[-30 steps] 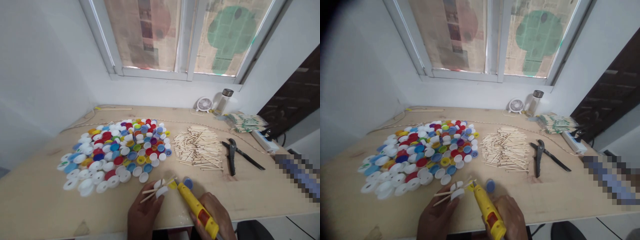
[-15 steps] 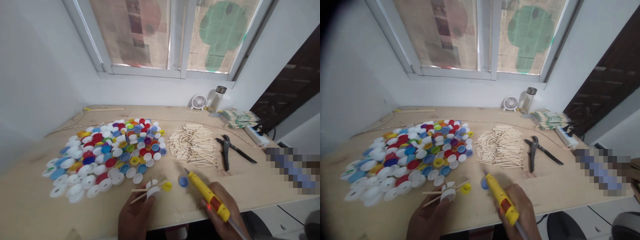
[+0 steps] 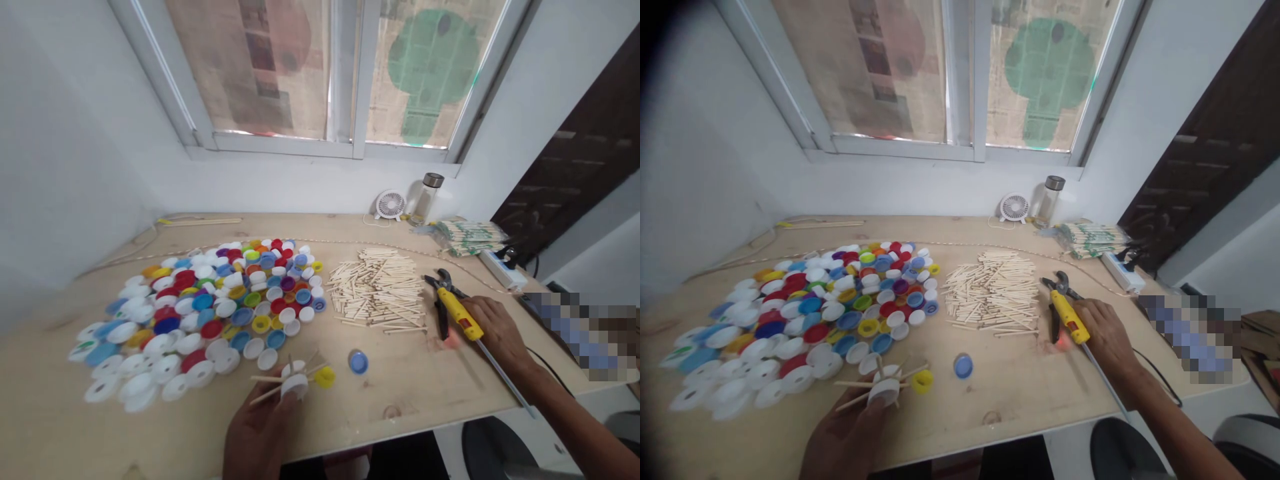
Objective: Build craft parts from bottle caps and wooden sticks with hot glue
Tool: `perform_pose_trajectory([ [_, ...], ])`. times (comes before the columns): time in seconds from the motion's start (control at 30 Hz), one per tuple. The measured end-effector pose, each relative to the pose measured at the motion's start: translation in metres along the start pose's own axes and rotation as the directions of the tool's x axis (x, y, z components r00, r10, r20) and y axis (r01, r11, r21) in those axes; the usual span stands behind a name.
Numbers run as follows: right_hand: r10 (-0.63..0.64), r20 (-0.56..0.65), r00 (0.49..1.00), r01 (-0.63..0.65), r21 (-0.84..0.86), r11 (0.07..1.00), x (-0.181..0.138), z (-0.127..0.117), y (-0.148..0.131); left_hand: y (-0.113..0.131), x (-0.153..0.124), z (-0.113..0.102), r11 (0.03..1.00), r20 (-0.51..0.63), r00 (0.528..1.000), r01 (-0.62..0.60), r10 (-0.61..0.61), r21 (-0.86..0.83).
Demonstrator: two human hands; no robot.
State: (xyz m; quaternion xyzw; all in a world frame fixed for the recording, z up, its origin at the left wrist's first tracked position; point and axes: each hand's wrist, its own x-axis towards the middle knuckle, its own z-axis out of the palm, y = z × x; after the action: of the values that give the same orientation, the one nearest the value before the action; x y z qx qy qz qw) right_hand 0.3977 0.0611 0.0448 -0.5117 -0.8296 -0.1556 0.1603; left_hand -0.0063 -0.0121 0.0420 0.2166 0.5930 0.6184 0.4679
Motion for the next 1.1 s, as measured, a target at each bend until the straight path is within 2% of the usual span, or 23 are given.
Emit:
perform_pose_trajectory([
  [0.13,-0.045,0.063,0.997,0.047,-0.020,0.999,0.003,0.006,0.016,-0.001,0.000,0.000,0.999,0.008,0.999,0.032,-0.031,-0.016],
  [0.3,-0.086,0.127,0.988,0.094,-0.056,0.994,0.001,0.001,0.022,0.001,0.002,-0.001,1.000,0.029,0.999,-0.019,0.019,-0.003],
  [0.4,-0.101,0.179,0.979,0.119,-0.092,0.989,-0.002,-0.009,0.028,0.000,0.004,-0.002,1.000,0.039,0.999,0.004,-0.004,-0.003],
  [0.5,-0.076,0.145,0.987,0.089,-0.085,0.992,-0.003,-0.027,0.023,0.000,0.005,-0.002,0.999,0.037,0.999,0.022,-0.021,-0.026],
  [0.57,-0.017,0.057,0.998,0.020,-0.053,0.998,0.000,-0.038,0.002,0.002,0.004,-0.002,1.000,0.035,0.999,0.000,0.001,-0.029],
  [0.63,0.047,-0.025,0.999,-0.046,0.058,0.997,0.006,-0.044,-0.035,0.004,0.003,-0.001,1.000,0.049,0.999,-0.003,0.003,0.002],
  [0.7,0.037,0.012,0.999,-0.039,0.241,0.970,0.015,-0.041,-0.083,0.005,0.004,-0.002,0.999,0.063,0.998,0.001,-0.003,0.032],
  [0.77,-0.038,0.104,0.994,-0.005,0.383,0.924,0.028,-0.032,-0.130,0.006,0.005,-0.004,0.998,0.084,0.996,0.009,-0.014,0.057],
  [0.87,-0.040,0.151,0.988,-0.042,0.501,0.864,0.047,-0.013,-0.179,0.005,0.010,-0.011,0.997,0.151,0.987,0.034,-0.044,0.067],
  [0.97,-0.045,0.175,0.983,-0.050,0.502,0.863,0.060,0.001,-0.198,0.005,0.014,-0.014,0.999,0.207,0.977,0.043,-0.049,0.031],
  [1.1,-0.002,0.210,0.978,-0.107,0.506,0.856,0.065,0.008,-0.196,0.008,0.014,-0.012,1.000,0.231,0.973,0.019,-0.015,-0.016],
])
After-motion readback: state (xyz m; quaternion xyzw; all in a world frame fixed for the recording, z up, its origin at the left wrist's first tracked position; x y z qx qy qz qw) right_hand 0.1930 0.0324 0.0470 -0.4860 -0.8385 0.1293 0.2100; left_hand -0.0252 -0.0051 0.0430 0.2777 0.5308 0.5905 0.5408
